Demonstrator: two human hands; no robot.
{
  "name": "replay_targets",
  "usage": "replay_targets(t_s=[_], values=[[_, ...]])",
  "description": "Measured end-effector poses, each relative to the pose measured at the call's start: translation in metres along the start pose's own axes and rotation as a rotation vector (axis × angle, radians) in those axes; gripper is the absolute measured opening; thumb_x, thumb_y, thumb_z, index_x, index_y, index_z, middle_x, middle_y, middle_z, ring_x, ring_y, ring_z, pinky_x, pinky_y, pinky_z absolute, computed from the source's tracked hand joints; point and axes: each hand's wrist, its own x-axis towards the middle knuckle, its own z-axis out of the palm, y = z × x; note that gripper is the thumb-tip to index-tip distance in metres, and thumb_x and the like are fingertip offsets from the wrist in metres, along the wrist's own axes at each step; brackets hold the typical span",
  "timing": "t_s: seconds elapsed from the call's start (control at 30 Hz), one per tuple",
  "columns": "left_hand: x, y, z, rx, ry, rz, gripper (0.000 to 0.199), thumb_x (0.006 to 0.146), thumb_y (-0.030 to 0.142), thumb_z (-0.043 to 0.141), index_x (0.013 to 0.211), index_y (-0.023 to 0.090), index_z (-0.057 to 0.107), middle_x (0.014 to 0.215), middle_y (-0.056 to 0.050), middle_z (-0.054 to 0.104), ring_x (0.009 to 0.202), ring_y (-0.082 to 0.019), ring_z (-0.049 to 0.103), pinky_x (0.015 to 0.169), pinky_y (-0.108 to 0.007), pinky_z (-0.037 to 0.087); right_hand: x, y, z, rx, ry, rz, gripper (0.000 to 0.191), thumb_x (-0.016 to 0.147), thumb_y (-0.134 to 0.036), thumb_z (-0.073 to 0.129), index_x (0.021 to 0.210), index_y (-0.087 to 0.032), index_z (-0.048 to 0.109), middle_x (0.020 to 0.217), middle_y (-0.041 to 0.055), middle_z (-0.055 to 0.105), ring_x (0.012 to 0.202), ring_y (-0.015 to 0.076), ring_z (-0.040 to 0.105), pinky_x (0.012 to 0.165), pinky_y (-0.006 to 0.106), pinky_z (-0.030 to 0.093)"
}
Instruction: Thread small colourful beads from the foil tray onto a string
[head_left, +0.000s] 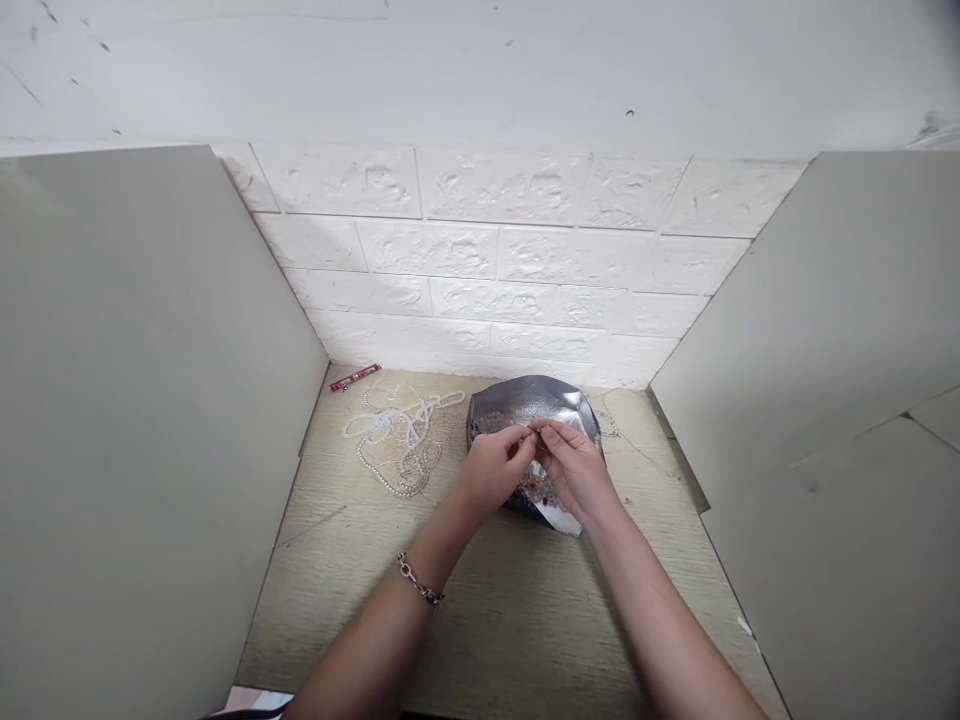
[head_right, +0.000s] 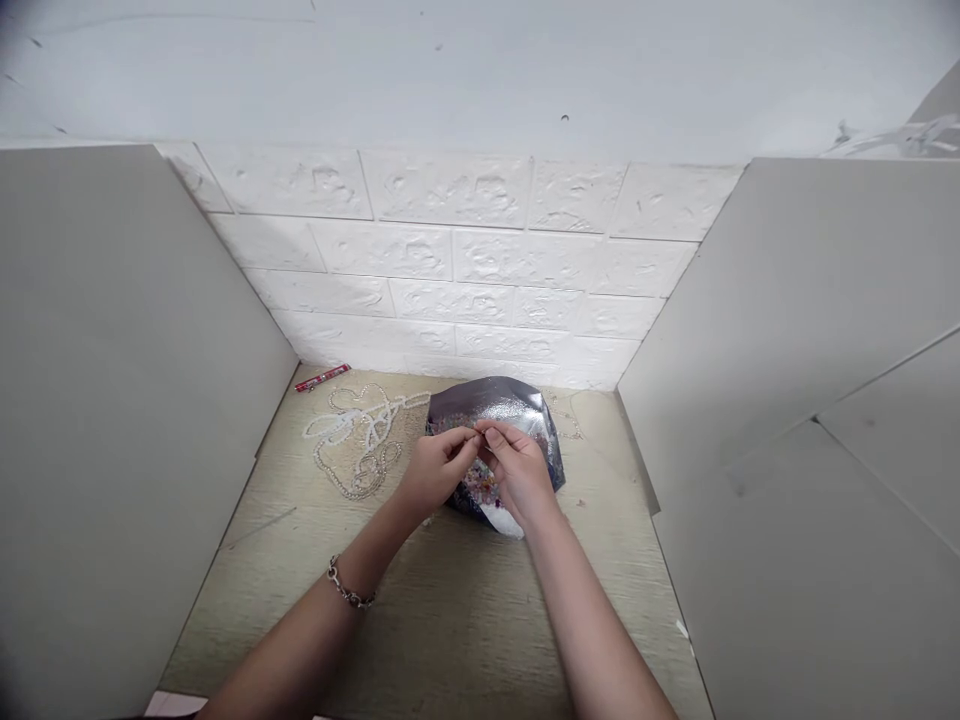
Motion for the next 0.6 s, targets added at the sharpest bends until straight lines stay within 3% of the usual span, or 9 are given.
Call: replay_targets(t_s=[0.4, 0.6], values=[[0.0001, 0.0001, -0.0021, 0.019, -0.012, 0.014, 0.029, 0.080, 0.029, 0.037, 0.074, 0.014, 0.061, 0.057, 0.002, 0.050, 0.054, -0.008, 0.041, 0.052, -0.018, 0.031, -0.0005, 0.0002, -0.0001, -0.021, 0.007, 0.019, 0.019, 0.056, -0.027, 0.070, 0.071, -0.016, 0.065, 0.071, 0.0020, 0.064, 0.069, 0.0107, 0.058, 0.074, 0.026, 0.048], [0.0003, 0.0005, -0.0033, 0.014, -0.021, 0.016, 0.030, 0.081, 0.030, 0.037, 0.076, 0.014, 0.062, 0.064, 0.000, 0.059, 0.060, -0.009, 0.049, 0.056, -0.019, 0.035, 0.0002, 0.0018, -0.0015, -0.046, 0.005, 0.029, 0.021, 0.055, -0.027, 0.071, 0.072, -0.016, 0.065, 0.073, 0.0024, 0.064, 0.071, 0.0101, 0.058, 0.074, 0.024, 0.047]])
